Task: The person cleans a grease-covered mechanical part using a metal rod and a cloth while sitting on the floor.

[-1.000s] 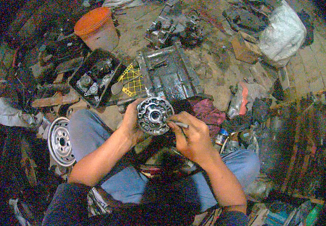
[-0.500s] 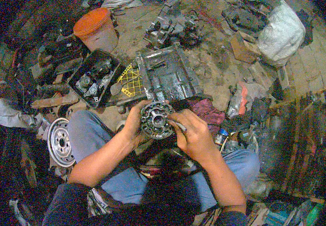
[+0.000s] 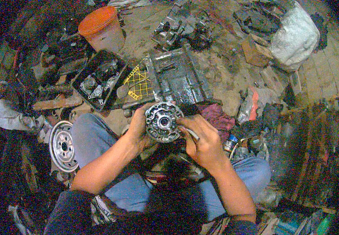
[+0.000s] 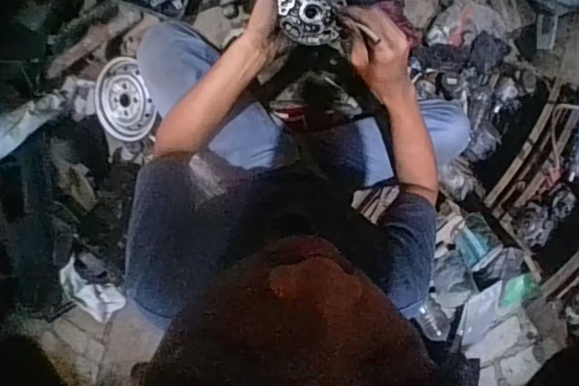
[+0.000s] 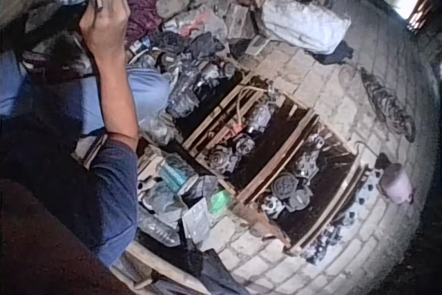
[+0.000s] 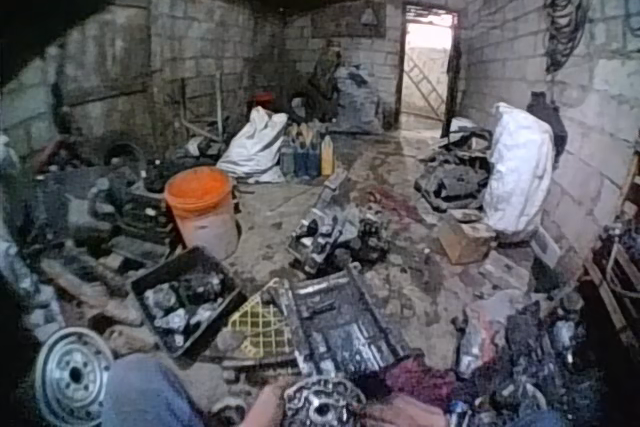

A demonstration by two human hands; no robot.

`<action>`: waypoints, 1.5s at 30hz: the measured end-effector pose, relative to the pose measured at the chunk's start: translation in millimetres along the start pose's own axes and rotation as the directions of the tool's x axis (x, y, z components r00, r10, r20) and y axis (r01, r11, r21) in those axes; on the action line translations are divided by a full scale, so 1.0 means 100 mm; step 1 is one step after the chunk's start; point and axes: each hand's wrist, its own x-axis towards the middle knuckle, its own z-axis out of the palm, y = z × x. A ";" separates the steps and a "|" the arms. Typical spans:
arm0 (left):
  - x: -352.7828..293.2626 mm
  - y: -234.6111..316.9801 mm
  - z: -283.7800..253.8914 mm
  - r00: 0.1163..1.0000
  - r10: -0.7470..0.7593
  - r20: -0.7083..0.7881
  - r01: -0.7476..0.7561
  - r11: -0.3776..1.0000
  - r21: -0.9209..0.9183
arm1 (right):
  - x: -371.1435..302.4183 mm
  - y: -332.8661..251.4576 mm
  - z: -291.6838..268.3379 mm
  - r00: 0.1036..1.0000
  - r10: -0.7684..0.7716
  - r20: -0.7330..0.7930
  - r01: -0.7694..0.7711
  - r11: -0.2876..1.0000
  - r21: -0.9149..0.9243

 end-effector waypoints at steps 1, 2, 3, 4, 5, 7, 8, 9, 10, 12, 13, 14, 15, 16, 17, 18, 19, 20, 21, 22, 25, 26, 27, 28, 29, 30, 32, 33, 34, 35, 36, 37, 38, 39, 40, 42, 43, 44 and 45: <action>0.00 0.00 0.00 1.000 -0.013 0.007 0.013 1.000 -0.013 | 0.01 -0.01 -0.01 1.000 0.003 0.000 -0.003 1.000 0.009; -0.01 0.00 -0.01 1.000 -0.025 0.015 0.025 0.999 -0.024 | 0.02 -0.01 -0.01 1.000 0.005 -0.002 -0.005 1.000 0.019; -0.01 0.00 -0.01 0.999 -0.037 0.023 0.038 0.999 -0.035 | 0.02 -0.01 -0.01 1.000 0.004 0.000 -0.004 1.000 0.022; -0.02 0.00 -0.01 0.998 -0.051 0.025 0.052 0.998 -0.025 | 0.02 -0.01 0.00 1.000 0.004 0.002 -0.004 1.000 0.025; -0.03 0.01 -0.01 0.998 -0.064 0.025 0.065 0.998 -0.016 | 0.01 0.00 0.00 1.000 0.002 0.005 -0.002 1.000 0.031; -0.04 0.01 -0.02 0.997 -0.076 0.016 0.076 0.997 -0.002 | 0.03 -0.01 0.00 0.999 -0.004 0.031 0.004 1.000 0.006; -0.03 0.00 -0.02 0.997 -0.076 0.007 0.076 0.997 0.002 | 0.04 -0.01 -0.01 0.999 -0.006 0.045 0.006 1.000 -0.008; -0.03 -0.01 -0.02 0.997 -0.077 -0.001 0.077 0.997 0.007 | 0.05 -0.02 -0.01 0.998 -0.002 0.062 0.003 1.000 -0.005; -0.01 -0.02 -0.05 0.997 -0.081 -0.003 0.081 0.997 -0.006 | 0.06 -0.04 0.00 0.997 0.001 0.079 -0.001 1.000 -0.003; 0.01 -0.02 -0.09 0.996 -0.087 -0.005 0.086 0.996 -0.025 | 0.07 -0.04 -0.01 0.994 0.035 0.103 -0.039 0.999 0.034; -0.02 -0.01 -0.11 0.992 -0.119 0.047 0.120 0.992 -0.031 | 0.06 -0.04 -0.02 0.991 0.067 0.113 -0.075 0.995 0.067; -0.05 -0.03 -0.07 0.992 -0.129 -0.003 0.129 0.991 -0.017 | 0.05 -0.02 -0.02 0.987 0.100 0.123 -0.112 0.989 0.099; -0.08 -0.05 0.00 0.989 -0.138 -0.053 0.138 0.990 -0.003 | 0.04 0.04 -0.04 0.979 0.153 0.131 -0.165 0.983 0.085; -0.10 -0.07 0.04 0.984 -0.145 -0.103 0.147 0.989 0.011 | 0.04 0.03 -0.06 0.980 0.174 0.099 -0.184 0.978 0.098; -0.09 -0.08 0.02 0.988 -0.151 -0.032 0.150 0.989 -0.013 | 0.05 0.00 -0.07 0.979 0.193 0.070 -0.200 0.973 0.114; -0.08 -0.09 0.01 0.988 -0.149 -0.044 0.149 0.989 0.001 | 0.07 -0.03 -0.08 0.977 0.211 0.042 -0.215 0.968 0.132; -0.08 -0.09 0.02 0.988 -0.147 -0.055 0.148 0.989 0.015 | 0.06 -0.05 -0.08 0.983 0.181 0.031 -0.183 0.978 0.099; -0.08 -0.09 0.05 0.987 -0.148 -0.064 0.150 0.988 0.026 | 0.05 -0.05 -0.08 0.989 0.142 0.039 -0.145 0.987 0.075; -0.09 -0.08 0.08 0.986 -0.131 -0.104 0.141 0.985 0.095 | 0.05 -0.04 -0.08 0.993 0.103 0.048 -0.106 0.993 0.052; -0.06 -0.10 0.04 0.988 -0.126 -0.090 0.134 0.987 0.086 | 0.04 -0.03 -0.08 0.996 0.065 0.058 -0.066 0.997 0.029; 0.00 -0.10 -0.05 0.991 -0.117 -0.059 0.121 0.991 0.055 | 0.08 -0.05 -0.08 0.994 -0.026 0.105 0.039 0.992 -0.122; -0.01 -0.07 -0.04 0.991 -0.123 -0.053 0.126 0.991 0.040 | 0.08 -0.04 -0.09 0.994 -0.011 0.106 0.021 0.995 -0.096; -0.02 -0.06 -0.02 0.990 -0.129 -0.047 0.131 0.991 0.024 | 0.08 -0.02 -0.11 0.994 0.003 0.108 0.004 0.998 -0.070; -0.05 -0.06 0.01 0.991 -0.127 -0.049 0.129 0.991 0.026 | 0.07 0.00 -0.13 0.994 0.018 0.110 -0.013 0.999 -0.044; -0.11 -0.05 0.09 0.991 -0.126 -0.050 0.127 0.992 0.028 | 0.07 0.00 -0.14 0.995 0.012 0.097 -0.006 0.998 -0.061; -0.15 -0.05 0.13 0.991 -0.124 -0.050 0.125 0.992 0.030 | 0.07 0.01 -0.15 0.996 0.006 0.085 0.001 0.997 -0.078; -0.10 -0.05 0.00 0.990 -0.132 0.057 0.133 0.991 -0.016 | 0.06 0.02 -0.14 0.997 -0.012 0.076 0.018 0.996 -0.083; -0.07 -0.05 -0.01 0.993 -0.113 0.012 0.113 0.994 0.007 | 0.04 0.03 -0.10 0.997 -0.022 0.079 0.028 0.997 -0.071; -0.05 -0.05 -0.02 0.995 -0.093 -0.031 0.094 0.995 0.032 | 0.04 0.03 -0.08 0.996 -0.033 0.082 0.038 0.998 -0.059; -0.07 -0.02 0.01 0.995 -0.067 -0.071 0.071 0.996 0.061 | 0.04 0.02 -0.08 0.994 -0.041 0.097 0.050 0.994 -0.097; -0.11 0.02 0.08 0.992 -0.051 -0.117 0.062 0.994 0.085 | 0.05 0.01 -0.08 0.993 -0.048 0.112 0.063 0.989 -0.134; -0.08 0.03 0.07 0.994 -0.062 -0.089 0.068 0.995 0.077 | 0.06 0.01 -0.10 0.991 -0.054 0.127 0.075 0.982 -0.172; -0.08 0.04 0.03 0.996 -0.065 -0.065 0.070 0.995 0.071 | 0.07 -0.01 -0.10 0.992 -0.050 0.111 0.073 0.976 -0.206; -0.07 0.03 0.01 0.997 -0.050 -0.060 0.054 0.996 0.066 | 0.08 -0.02 -0.11 0.994 -0.047 0.096 0.069 0.968 -0.240; -0.05 0.00 -0.01 0.998 -0.035 -0.055 0.039 0.997 0.061 | 0.09 -0.03 -0.11 0.996 -0.045 0.080 0.065 0.960 -0.274; -0.02 -0.02 -0.01 0.999 -0.018 -0.033 0.020 0.998 0.059 | 0.08 -0.05 -0.09 0.994 -0.089 0.063 0.104 0.948 -0.301; -0.02 -0.02 0.00 1.000 -0.011 -0.022 0.013 0.998 0.061 | 0.06 -0.06 -0.05 0.993 -0.105 0.054 0.117 0.949 -0.292; -0.02 -0.03 0.00 1.000 -0.005 -0.011 0.005 0.998 0.061 | 0.04 -0.05 -0.01 0.991 -0.122 0.046 0.130 0.950 -0.283; 0.00 -0.03 -0.04 0.998 -0.003 0.056 0.001 0.999 0.036 | 0.02 -0.03 0.02 0.993 -0.105 0.051 0.115 0.952 -0.283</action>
